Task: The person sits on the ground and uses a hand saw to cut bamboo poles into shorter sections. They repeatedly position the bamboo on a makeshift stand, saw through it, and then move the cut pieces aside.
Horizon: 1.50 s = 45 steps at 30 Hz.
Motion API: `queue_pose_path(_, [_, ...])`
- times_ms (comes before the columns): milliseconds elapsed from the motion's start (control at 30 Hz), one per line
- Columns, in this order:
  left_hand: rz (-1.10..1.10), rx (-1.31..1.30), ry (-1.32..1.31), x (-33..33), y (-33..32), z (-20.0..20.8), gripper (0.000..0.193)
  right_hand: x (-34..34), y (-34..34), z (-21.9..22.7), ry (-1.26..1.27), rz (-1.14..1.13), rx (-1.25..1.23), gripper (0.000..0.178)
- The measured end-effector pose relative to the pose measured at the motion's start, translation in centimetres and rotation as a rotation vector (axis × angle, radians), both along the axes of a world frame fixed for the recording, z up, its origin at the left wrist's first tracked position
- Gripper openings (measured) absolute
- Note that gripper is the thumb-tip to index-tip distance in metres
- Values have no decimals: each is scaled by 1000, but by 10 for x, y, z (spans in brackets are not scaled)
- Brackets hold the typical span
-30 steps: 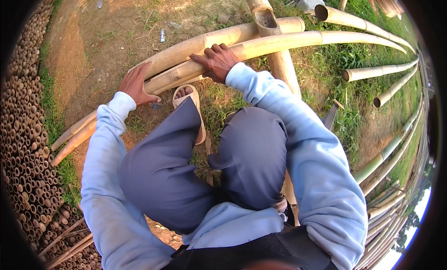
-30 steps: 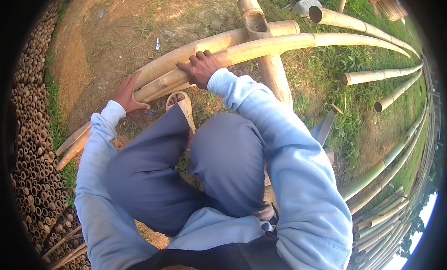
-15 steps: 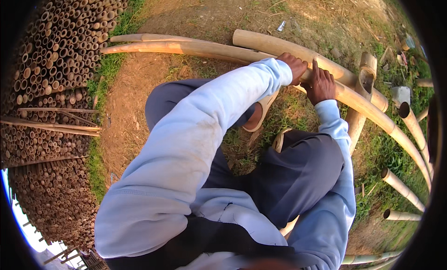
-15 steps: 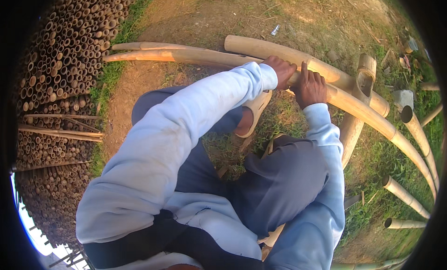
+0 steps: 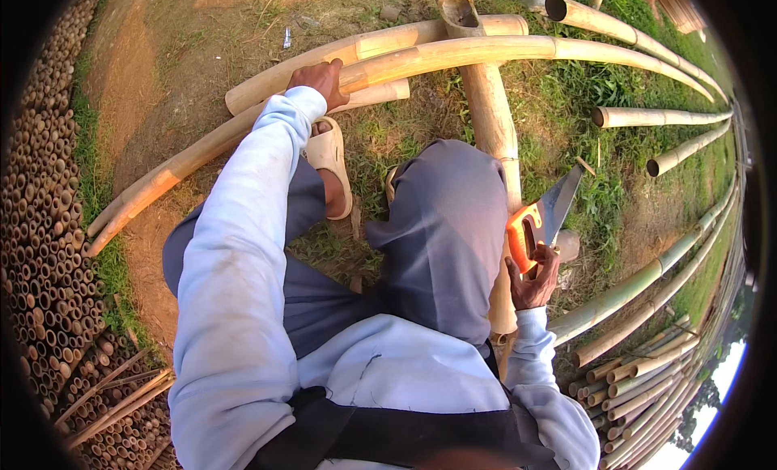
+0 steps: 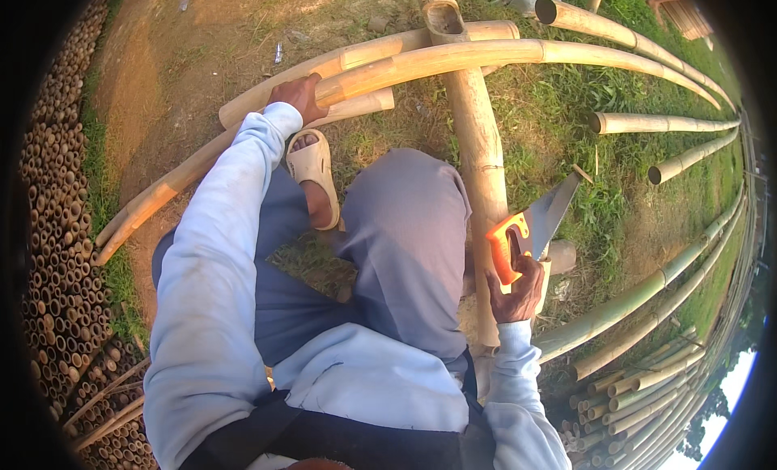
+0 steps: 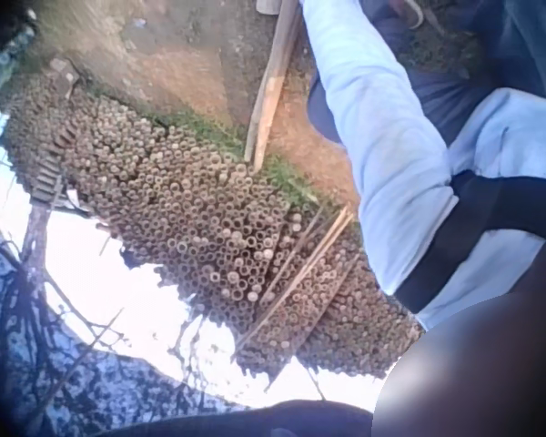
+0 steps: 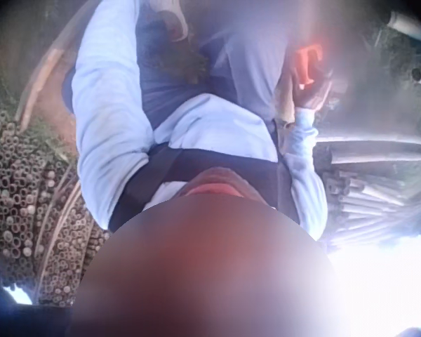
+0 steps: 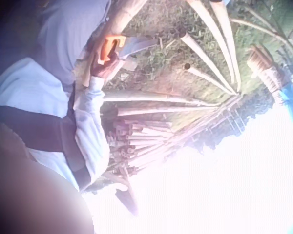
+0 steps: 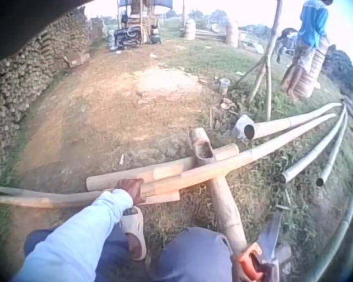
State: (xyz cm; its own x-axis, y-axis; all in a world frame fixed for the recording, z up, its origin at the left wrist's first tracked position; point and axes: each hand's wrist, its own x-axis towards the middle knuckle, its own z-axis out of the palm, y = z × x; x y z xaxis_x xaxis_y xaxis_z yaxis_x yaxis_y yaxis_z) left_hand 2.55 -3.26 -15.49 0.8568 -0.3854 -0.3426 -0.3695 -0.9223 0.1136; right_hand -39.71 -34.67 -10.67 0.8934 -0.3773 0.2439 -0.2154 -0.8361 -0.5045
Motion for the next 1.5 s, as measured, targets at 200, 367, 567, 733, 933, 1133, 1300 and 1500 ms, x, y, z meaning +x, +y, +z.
queue_pose_path(200, [-8, 22, -59, 1, -1, -1, 58, -15, 3, -39, 305, -125, -221, 66])
queue_pose_path(367, [-12, 19, -76, 5, -1, -2, 59, 28, -18, -44, 589, -117, 6, 60])
queue_pose_path(567, [-21, 12, -57, 6, -1, 3, 64, 23, -49, 25, -1, -600, 196, 29])
queue_pose_path(733, [-22, 24, -63, 7, 0, 1, 65, -25, -2, 71, -546, -291, 656, 12])
queue_pose_path(933, [-1, 23, -58, 5, -1, 3, 66, 12, 37, 72, -255, -46, 526, 13])
queue_pose_path(1133, [69, 17, -14, 5, -3, 6, 70, 74, 60, 36, -123, 48, 767, 35])
queue_pose_path(1300, [79, 25, 32, 9, -5, 6, 73, 87, 65, 11, -13, 50, 873, 24])
queue_pose_path(1500, [74, 49, 59, 10, -9, 6, 71, 85, 67, 6, 1, 136, 778, 19])
